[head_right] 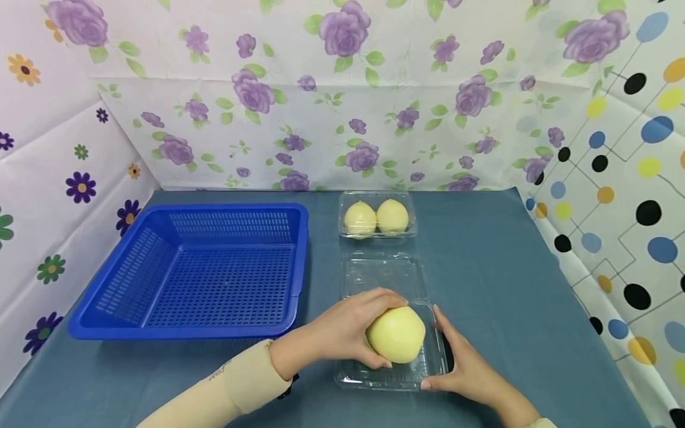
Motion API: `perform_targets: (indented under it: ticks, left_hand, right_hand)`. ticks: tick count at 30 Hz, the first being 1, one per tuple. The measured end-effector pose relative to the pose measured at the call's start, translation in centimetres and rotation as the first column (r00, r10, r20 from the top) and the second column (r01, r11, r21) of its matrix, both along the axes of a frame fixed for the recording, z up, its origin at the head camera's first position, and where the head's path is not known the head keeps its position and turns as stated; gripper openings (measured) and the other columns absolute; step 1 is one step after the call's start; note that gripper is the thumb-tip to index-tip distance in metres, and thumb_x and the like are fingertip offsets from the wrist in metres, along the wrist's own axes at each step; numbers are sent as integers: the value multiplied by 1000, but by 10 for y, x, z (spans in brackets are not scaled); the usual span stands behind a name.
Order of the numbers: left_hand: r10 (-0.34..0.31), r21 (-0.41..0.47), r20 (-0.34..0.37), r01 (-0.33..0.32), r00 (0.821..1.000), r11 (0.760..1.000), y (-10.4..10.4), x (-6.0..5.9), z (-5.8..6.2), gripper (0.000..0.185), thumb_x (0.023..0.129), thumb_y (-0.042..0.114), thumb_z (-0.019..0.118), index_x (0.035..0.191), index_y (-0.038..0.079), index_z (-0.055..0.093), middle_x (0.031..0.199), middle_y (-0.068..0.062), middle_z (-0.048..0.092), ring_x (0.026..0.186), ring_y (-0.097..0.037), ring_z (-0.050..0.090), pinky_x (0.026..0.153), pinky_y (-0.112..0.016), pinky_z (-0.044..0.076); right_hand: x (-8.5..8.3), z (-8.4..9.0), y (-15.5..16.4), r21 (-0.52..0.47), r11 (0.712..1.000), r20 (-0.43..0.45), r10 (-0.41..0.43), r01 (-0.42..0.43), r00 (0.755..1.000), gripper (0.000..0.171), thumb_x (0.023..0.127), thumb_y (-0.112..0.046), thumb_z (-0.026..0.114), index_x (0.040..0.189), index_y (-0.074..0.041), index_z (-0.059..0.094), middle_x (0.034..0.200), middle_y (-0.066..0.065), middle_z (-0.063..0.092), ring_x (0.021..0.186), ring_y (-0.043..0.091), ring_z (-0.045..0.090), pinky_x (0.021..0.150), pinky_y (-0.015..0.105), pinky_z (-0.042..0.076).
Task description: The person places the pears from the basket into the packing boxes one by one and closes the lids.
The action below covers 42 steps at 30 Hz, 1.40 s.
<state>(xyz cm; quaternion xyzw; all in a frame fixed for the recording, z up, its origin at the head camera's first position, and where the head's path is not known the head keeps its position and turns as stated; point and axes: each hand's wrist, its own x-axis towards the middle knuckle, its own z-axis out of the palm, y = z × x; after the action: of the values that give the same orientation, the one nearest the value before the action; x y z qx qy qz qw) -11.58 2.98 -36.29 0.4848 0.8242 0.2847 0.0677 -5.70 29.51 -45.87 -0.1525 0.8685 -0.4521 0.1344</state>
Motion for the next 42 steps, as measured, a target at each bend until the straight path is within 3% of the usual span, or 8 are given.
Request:
perform_targets:
  ticks: [10,16,27,42]
  left_hand:
    - [-63,-3,-28,63,998,998,8,2,-12,82,68,36,86,136,12,48,133,-2,54,124,-14,51,103,-23,41]
    - [-110,16,-19,110,994,994,15,-2,-20,80,69,35,85,136,12,49,133,-2,55,125,-15,50,107,-22,35]
    - [-117,-14,1,117,993,993,18,-4,-30,80,70,38,84,136,12,48,133,-1,55,123,-14,50,103,-17,36]
    - [-171,5,97,171,981,985,25,-9,-41,80,74,30,82,140,9,42,137,-5,49,131,-17,42,108,-17,29]
  right_hand:
    - [0,-2,2,-47,999,35,13,-11,999,118,74,-10,80,153,-11,-7,145,41,19,127,61,24,85,72,38]
    - [-2,-1,2,-54,999,31,4,-3,1000,118,73,-10,81,153,-12,-7,147,42,13,127,64,23,84,71,38]
    - [-2,-1,0,-63,998,61,3,1,998,118,74,-10,80,153,-14,-7,148,40,14,128,61,22,86,70,38]
    - [-2,-2,1,-60,998,71,5,-1,997,118,75,-11,80,153,-12,-8,148,41,9,128,64,21,85,70,40]
